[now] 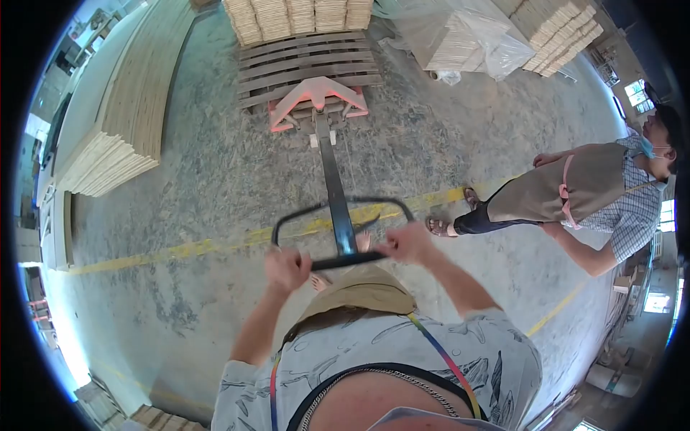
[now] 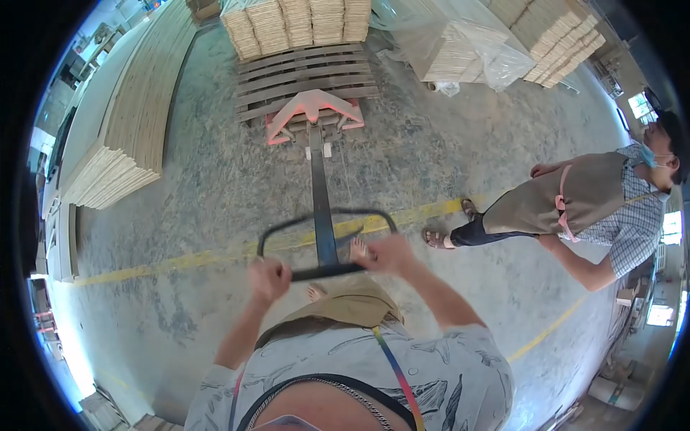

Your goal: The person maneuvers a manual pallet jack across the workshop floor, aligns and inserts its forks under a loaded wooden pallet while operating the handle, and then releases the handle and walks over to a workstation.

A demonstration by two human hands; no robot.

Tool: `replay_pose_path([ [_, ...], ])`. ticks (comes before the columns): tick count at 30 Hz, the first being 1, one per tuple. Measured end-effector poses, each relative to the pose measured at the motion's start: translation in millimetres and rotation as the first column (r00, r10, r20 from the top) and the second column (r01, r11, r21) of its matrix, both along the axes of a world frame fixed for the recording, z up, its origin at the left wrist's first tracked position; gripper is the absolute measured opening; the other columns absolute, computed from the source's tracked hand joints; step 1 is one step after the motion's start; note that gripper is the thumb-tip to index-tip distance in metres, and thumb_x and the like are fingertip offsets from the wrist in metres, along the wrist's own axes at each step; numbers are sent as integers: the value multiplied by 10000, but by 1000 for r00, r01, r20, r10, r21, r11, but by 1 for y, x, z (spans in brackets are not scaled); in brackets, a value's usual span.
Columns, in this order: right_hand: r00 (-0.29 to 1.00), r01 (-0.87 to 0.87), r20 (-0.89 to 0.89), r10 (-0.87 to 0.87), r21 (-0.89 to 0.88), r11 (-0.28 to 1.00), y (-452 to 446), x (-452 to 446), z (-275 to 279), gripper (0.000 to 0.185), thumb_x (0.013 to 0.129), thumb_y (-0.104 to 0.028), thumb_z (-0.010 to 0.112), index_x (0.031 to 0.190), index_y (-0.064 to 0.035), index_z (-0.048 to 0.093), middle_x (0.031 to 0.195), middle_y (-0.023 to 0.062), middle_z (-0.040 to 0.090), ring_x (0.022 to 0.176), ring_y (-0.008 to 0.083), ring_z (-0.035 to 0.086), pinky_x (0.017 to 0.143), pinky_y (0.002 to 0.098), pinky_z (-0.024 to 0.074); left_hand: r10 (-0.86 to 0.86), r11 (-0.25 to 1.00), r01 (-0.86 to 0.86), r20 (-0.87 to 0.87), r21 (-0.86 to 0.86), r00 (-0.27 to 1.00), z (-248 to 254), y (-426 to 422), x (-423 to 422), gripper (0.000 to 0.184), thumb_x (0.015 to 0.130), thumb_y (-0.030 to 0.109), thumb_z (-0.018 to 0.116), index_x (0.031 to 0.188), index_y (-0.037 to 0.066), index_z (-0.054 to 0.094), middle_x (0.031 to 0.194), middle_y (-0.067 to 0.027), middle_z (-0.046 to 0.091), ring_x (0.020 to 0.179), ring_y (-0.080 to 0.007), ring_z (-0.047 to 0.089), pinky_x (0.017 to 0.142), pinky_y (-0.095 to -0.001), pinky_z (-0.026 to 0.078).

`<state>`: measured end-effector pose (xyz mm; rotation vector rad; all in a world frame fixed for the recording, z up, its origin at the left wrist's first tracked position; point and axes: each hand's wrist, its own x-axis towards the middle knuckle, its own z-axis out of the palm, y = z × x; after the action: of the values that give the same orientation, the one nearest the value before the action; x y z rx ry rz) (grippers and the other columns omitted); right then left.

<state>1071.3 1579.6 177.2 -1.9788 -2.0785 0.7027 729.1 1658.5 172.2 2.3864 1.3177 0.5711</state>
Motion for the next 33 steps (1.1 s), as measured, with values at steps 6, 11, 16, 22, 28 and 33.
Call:
replay_pose_path([
  [6,999,-34,-39,34,-1,999,-12,-10,-5,508,826,-623,677,682,-137,650,618,126,643,608,373,658,543,471,500,-85,996,85,21,-5,996,-16,-9,-11,376,805,257,691,493,110,541,536,-128,563,497,-364,546,535,-452,436],
  [11,982,69,-190,-18,264,962,105,28,112,509,901,-516,684,639,-82,635,610,155,620,578,379,621,537,454,481,123,991,-129,122,46,985,103,105,27,459,889,325,665,530,47,598,541,-180,550,474,-388,545,474,-457,410],
  [16,981,146,-178,-83,379,914,149,37,139,468,913,-476,692,659,-88,635,607,157,609,578,385,609,530,451,476,174,968,-210,241,135,955,148,159,49,478,938,334,621,575,25,583,519,-198,486,472,-407,514,472,-470,370],
  [22,975,177,-158,-153,147,973,24,-8,40,417,874,-420,729,652,-91,600,589,137,604,567,372,617,515,453,478,52,995,-58,78,78,996,21,26,-2,381,822,266,681,501,100,559,538,-152,562,501,-377,554,524,-469,444],
  [28,999,53,1,-53,-12,999,13,-10,22,413,895,-493,645,692,-135,679,639,125,655,628,386,656,554,482,511,16,998,-13,42,-66,999,16,16,-8,395,816,285,698,505,74,579,548,-166,577,518,-383,581,516,-476,450],
  [33,991,100,-114,-68,303,948,139,30,135,437,934,-431,663,719,-51,679,666,191,643,639,401,640,583,475,493,90,994,-96,96,55,991,127,143,30,463,909,388,634,624,24,664,580,-223,559,536,-396,603,504,-459,444],
])
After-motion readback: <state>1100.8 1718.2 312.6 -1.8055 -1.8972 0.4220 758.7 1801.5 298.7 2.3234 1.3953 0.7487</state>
